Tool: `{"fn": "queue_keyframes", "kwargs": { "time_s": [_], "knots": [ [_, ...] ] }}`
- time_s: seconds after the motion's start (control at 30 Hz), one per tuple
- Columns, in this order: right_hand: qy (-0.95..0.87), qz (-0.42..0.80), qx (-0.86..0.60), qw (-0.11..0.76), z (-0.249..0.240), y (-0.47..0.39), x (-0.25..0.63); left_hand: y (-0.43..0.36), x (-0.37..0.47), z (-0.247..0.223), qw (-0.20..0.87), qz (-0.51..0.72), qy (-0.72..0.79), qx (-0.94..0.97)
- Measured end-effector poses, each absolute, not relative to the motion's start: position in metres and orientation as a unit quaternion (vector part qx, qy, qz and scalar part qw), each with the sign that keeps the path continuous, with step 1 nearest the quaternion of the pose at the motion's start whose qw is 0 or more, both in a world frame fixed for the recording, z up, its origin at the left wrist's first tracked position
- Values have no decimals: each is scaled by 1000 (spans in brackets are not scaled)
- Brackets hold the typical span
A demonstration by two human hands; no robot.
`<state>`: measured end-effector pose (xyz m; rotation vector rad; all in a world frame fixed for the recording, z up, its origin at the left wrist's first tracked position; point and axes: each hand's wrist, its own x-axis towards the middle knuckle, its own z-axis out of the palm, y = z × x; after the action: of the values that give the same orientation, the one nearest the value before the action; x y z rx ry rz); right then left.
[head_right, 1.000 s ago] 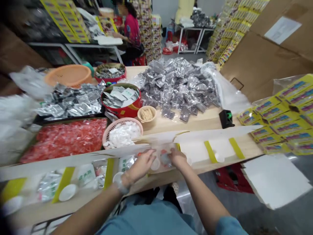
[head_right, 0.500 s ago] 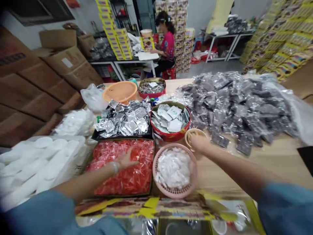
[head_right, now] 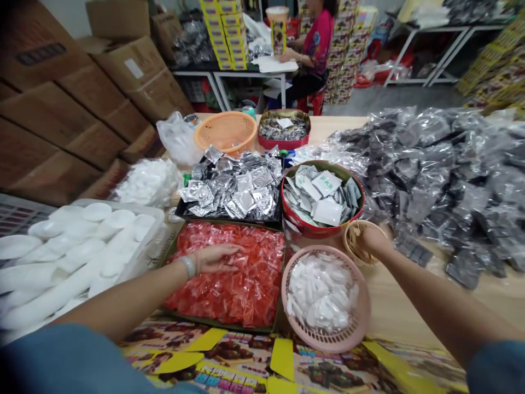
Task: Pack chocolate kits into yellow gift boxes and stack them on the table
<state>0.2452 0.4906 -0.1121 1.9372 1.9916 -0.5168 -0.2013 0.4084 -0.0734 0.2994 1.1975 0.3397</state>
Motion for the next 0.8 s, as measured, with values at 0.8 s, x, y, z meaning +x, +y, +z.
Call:
{"fn": "queue_keyframes", "kwargs": {
  "time_s": [0.8],
  "knots": [
    [769,-69,632,66,-31,551,106,522,-200,-51,533,362,724,245]
  ]
}}
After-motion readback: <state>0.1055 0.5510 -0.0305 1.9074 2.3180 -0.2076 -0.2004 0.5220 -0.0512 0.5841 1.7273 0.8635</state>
